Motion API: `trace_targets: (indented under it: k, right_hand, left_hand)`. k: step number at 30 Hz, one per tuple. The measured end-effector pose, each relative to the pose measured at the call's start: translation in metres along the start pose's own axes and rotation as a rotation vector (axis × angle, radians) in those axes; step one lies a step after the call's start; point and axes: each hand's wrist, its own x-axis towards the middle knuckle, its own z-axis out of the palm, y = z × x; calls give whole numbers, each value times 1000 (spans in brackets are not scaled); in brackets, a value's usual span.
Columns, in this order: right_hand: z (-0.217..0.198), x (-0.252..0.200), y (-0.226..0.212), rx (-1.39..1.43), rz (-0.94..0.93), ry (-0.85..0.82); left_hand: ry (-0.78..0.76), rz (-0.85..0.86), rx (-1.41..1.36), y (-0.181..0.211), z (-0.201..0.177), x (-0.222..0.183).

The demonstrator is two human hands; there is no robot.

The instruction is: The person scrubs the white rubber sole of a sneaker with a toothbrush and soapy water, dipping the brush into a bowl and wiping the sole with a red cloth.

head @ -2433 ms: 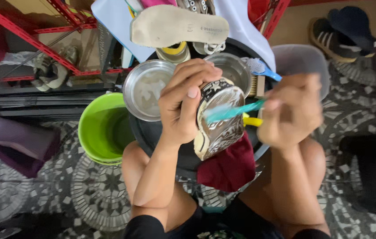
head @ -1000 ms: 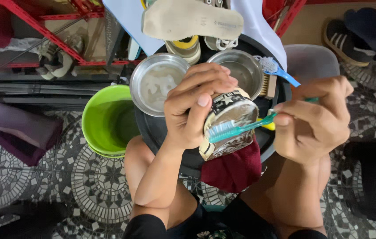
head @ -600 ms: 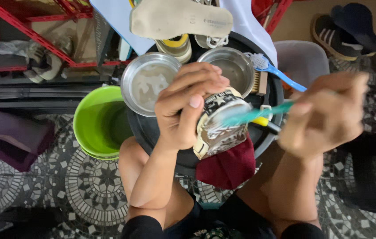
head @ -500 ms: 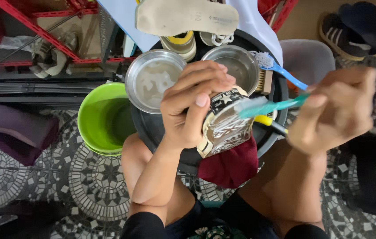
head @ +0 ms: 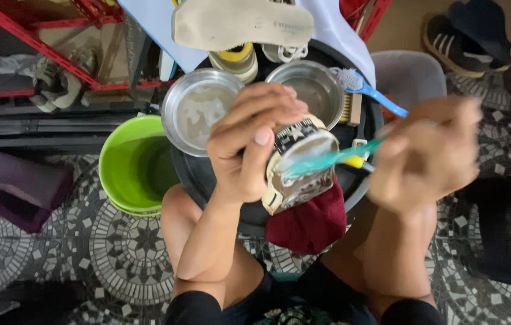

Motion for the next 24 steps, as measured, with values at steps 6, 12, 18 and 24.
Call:
trace_targets:
  k: [6,12,18,24]
  right_hand:
    - [6,-6,1,152,-33,-60]
    - [-1,4,3,109,-15,36]
    - [-1,4,-1,-7,-169,108]
    - [-8,9,-9,17,-148,-102]
  left_hand:
    - [21,-19,14,2,2,-1]
    - [57,1,9,-2,4,-3]
    - [38,-40,19,-3,3,-4]
    - [24,-43,36,-2,-1,-2]
